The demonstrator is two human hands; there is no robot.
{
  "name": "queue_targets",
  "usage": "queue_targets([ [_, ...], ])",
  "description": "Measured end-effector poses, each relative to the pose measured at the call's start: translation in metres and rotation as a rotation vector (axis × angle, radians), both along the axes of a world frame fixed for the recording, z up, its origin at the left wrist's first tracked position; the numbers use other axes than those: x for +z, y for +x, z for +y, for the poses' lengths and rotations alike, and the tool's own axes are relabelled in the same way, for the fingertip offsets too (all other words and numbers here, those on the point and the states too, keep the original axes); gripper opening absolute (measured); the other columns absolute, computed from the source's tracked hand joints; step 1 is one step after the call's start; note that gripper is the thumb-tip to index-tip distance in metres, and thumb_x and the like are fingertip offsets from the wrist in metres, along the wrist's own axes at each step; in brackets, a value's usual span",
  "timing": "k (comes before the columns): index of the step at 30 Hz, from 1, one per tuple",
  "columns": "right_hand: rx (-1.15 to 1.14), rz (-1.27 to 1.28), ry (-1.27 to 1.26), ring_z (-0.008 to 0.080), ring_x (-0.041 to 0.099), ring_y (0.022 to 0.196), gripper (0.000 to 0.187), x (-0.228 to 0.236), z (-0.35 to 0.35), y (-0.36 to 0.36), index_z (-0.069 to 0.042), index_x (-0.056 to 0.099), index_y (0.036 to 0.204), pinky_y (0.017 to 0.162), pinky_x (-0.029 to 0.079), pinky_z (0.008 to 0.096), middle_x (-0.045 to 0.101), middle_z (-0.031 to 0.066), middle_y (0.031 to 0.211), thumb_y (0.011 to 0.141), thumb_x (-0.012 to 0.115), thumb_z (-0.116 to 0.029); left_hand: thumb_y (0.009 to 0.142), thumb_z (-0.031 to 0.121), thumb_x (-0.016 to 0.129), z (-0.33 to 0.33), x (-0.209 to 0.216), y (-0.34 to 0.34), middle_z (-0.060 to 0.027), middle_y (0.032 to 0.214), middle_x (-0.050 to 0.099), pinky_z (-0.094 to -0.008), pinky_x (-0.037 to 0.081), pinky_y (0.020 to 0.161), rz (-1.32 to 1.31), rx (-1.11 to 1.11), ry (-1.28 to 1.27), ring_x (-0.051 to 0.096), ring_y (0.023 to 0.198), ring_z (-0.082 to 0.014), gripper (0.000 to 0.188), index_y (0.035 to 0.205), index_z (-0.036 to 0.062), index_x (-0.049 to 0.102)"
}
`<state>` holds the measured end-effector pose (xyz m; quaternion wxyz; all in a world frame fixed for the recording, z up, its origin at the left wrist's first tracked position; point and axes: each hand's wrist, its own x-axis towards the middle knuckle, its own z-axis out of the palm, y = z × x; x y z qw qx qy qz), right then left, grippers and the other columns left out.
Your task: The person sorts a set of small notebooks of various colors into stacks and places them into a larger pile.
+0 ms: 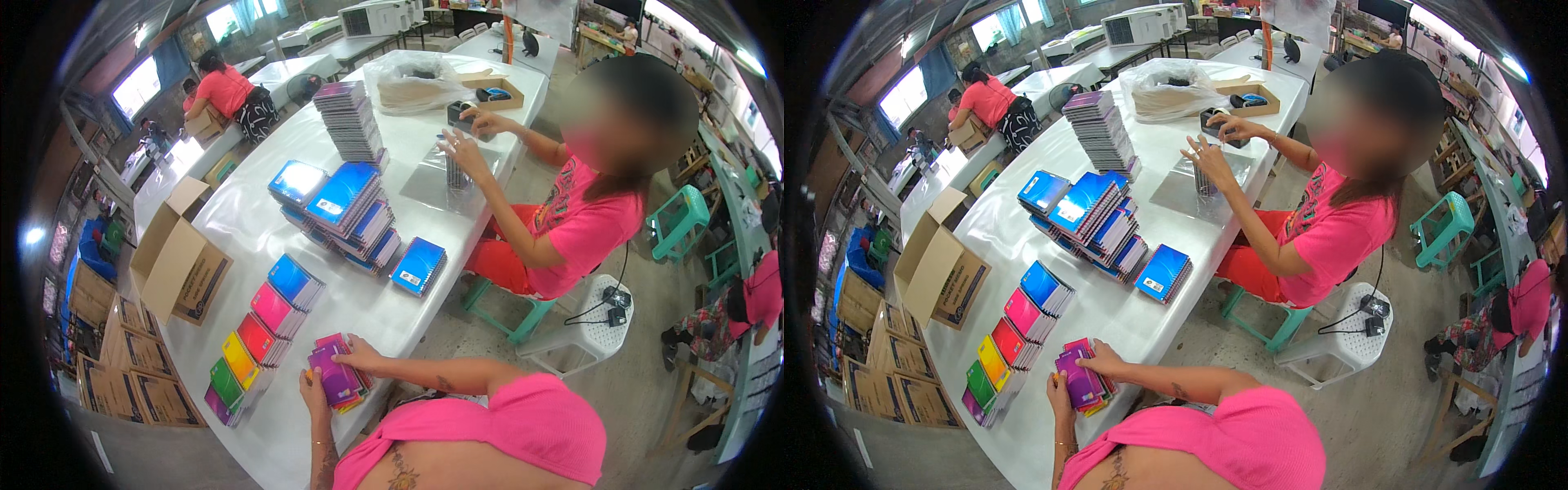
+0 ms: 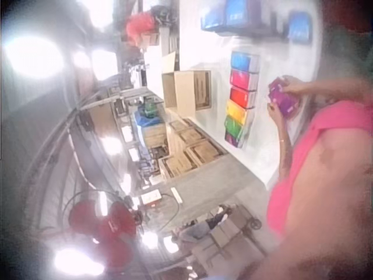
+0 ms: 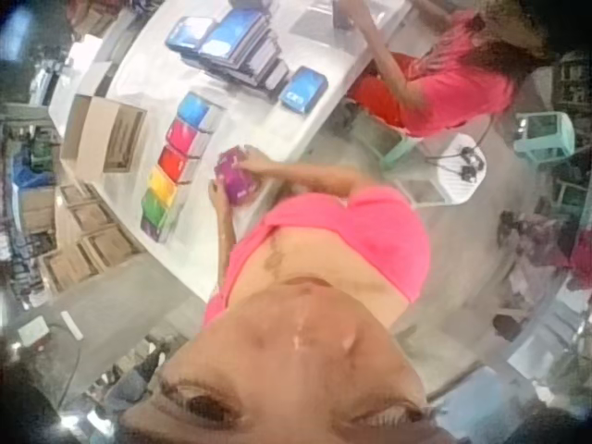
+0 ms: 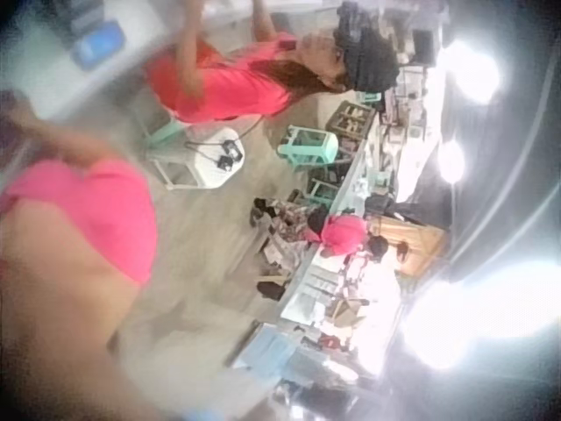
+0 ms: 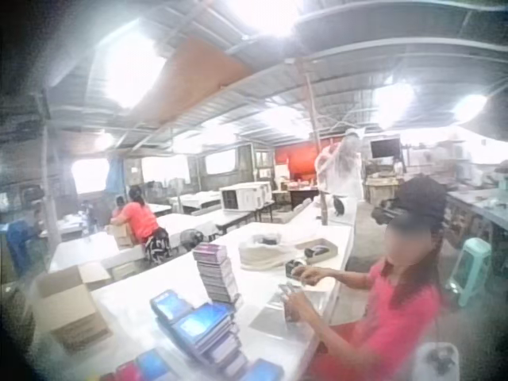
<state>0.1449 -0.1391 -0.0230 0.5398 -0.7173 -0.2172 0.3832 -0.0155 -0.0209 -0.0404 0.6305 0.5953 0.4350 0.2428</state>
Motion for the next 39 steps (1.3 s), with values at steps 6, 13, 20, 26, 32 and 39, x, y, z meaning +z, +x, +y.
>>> queue_targets([
  [6,0.017,0.277,0.084,0.0261,0.056,0.119,0.096,0.030,-0.001,-0.010,0.005,0.030,0.142,0.103,0.044,0.0383,0.055,0.0196,0.128,0.075,0.085,-0.037,0.086,0.014,0.069,-0.006,0.015,0.014,-0.0178,0.128,0.053,-0.0354,0.044,0.101,-0.353,0.017,-0.318,0.055,0.117,-0.0242,0.074,0.146,-0.0046,0.031],
  [13,0.356,-0.059,0.696,0.0245,0.046,0.129,0.105,0.052,-0.020,0.021,-0.004,0.021,0.150,0.109,0.037,0.0366,0.049,0.0152,0.136,0.072,0.089,-0.024,0.071,0.002,0.068,-0.043,0.094,0.017,-0.0152,0.132,0.050,-0.0351,0.045,0.102,-0.460,-0.160,0.012,0.054,0.120,-0.0255,0.088,0.149,0.0020,0.029],
  [20,0.270,0.062,0.680,0.0242,0.045,0.130,0.111,0.010,-0.029,0.017,-0.005,0.020,0.152,0.111,0.035,0.0367,0.048,0.0142,0.136,0.069,0.091,-0.024,0.071,0.001,0.074,-0.045,0.044,0.023,-0.0119,0.137,0.049,-0.0345,0.046,0.102,-0.307,-0.291,0.087,0.053,0.124,-0.0237,0.098,0.154,0.0066,0.022],
  [26,0.264,-0.279,0.661,0.0260,0.042,0.131,0.111,0.015,-0.033,0.020,-0.005,0.024,0.153,0.112,0.032,0.0390,0.043,0.0158,0.139,0.070,0.090,-0.036,0.071,0.019,0.087,-0.036,0.031,0.017,-0.0135,0.137,0.049,-0.0351,0.046,0.102,-0.242,-0.357,0.125,0.052,0.125,-0.0240,0.107,0.153,0.0041,0.020],
  [32,0.214,-0.246,0.626,0.0236,0.045,0.122,0.100,0.016,-0.033,0.016,-0.006,0.033,0.147,0.106,0.035,0.0348,0.045,0.0135,0.131,0.069,0.090,-0.031,0.073,0.028,0.088,-0.041,0.026,0.022,-0.0125,0.134,0.051,-0.0341,0.048,0.099,-0.256,-0.380,0.123,0.055,0.120,-0.0223,0.103,0.149,0.0041,0.025],
  [39,0.254,-0.205,0.618,0.0230,0.048,0.120,0.093,-0.002,-0.039,0.025,-0.004,0.035,0.137,0.103,0.039,0.0351,0.049,0.0132,0.128,0.068,0.092,-0.030,0.074,0.028,0.088,-0.035,-0.003,0.023,-0.0094,0.124,0.059,-0.0332,0.049,0.096,-0.180,-0.392,0.070,0.059,0.113,-0.0194,0.080,0.134,0.0034,0.043],
])
